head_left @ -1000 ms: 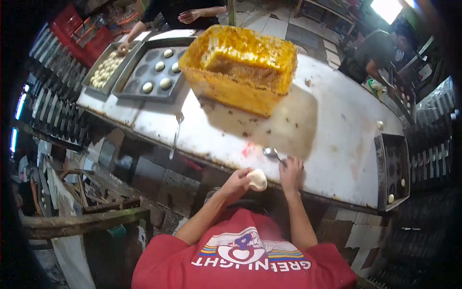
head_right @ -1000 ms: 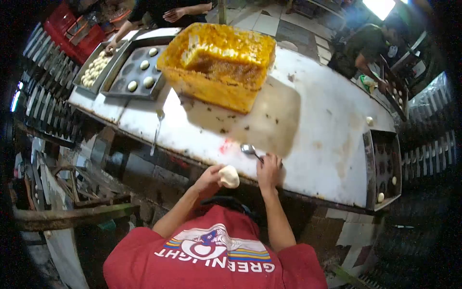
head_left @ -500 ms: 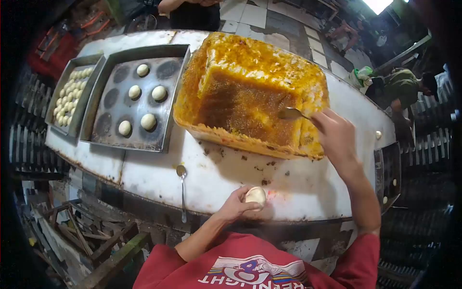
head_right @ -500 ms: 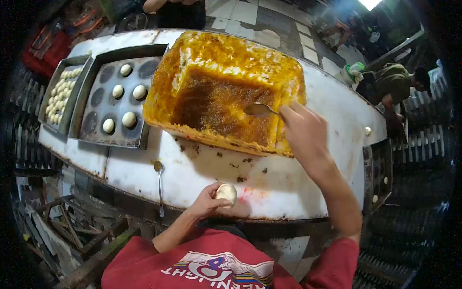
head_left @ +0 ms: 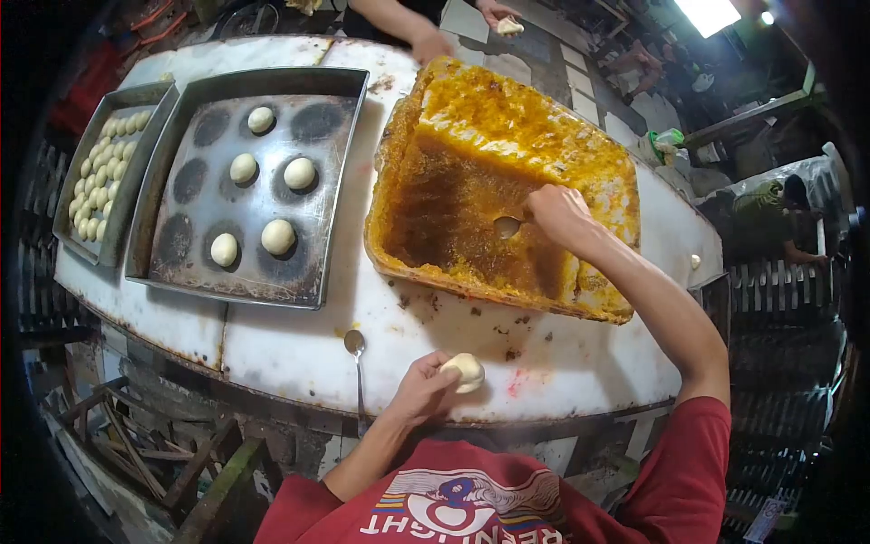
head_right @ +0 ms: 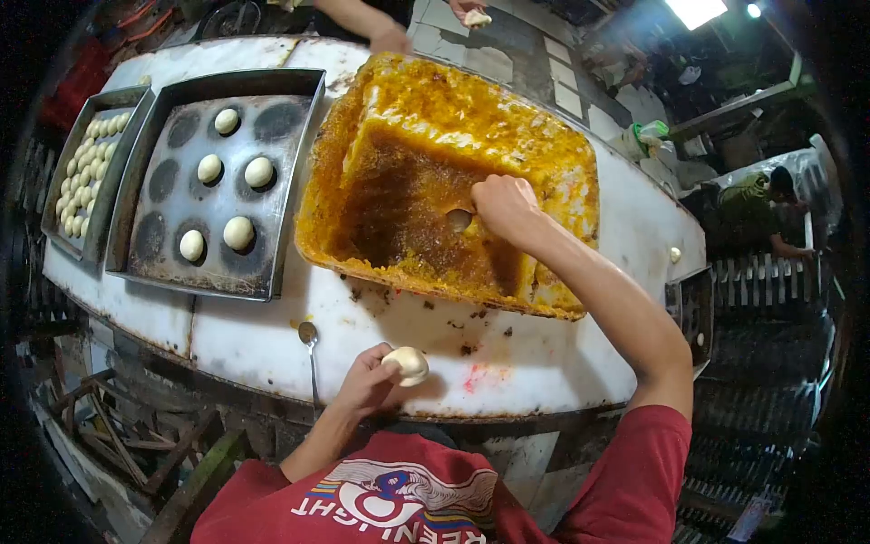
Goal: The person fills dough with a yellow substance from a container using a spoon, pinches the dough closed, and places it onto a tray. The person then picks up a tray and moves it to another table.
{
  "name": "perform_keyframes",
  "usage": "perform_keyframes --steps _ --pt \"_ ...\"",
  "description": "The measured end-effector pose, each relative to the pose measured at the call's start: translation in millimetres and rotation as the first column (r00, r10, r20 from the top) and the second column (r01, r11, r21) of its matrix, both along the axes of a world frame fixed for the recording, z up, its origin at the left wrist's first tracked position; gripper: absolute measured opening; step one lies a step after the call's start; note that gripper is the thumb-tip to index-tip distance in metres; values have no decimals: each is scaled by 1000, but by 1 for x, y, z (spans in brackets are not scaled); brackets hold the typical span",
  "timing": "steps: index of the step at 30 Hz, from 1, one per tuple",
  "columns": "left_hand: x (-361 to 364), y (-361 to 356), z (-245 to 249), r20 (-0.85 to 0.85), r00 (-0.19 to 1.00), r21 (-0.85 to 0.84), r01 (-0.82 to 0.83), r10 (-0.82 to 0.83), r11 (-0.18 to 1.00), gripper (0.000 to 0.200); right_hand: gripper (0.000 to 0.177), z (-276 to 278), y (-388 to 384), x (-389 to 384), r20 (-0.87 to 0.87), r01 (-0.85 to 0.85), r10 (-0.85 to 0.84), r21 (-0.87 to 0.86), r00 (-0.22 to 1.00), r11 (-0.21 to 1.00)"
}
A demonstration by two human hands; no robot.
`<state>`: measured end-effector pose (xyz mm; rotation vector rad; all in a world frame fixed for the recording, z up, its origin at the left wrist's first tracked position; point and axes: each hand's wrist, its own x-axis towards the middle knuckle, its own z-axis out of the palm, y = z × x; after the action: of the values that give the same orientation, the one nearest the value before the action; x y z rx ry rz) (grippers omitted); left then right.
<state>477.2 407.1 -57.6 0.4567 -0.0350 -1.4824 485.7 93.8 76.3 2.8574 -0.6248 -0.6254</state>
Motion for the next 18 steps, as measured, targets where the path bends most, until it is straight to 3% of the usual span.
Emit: perform_keyframes --steps 2,4,7,8,10,18 --pt "-1 -2 1 18 999 -4 46 -46 999 32 11 7 -9 -13 54 57 -60 56 997 997" --pt "-2 -8 21 -185 982 136 -20 45 991 32 15 21 -11 -29 165 138 -187 269 968 953" --pt "-14 -19 36 -180 975 122 -108 129 987 30 13 56 -2 -52 242 155 -252 358 937 921" --pt "-17 -23 43 -157 979 104 -113 129 988 30 13 69 2 -61 250 178 -300 416 920 892" --pt "-24 -34 60 290 947 58 -158 135 986 31 18 88 8 -83 300 140 -311 478 902 867" --pt "-55 -85 110 160 951 50 -276 265 960 37 20 101 38 -196 481 43 -547 723 685 689"
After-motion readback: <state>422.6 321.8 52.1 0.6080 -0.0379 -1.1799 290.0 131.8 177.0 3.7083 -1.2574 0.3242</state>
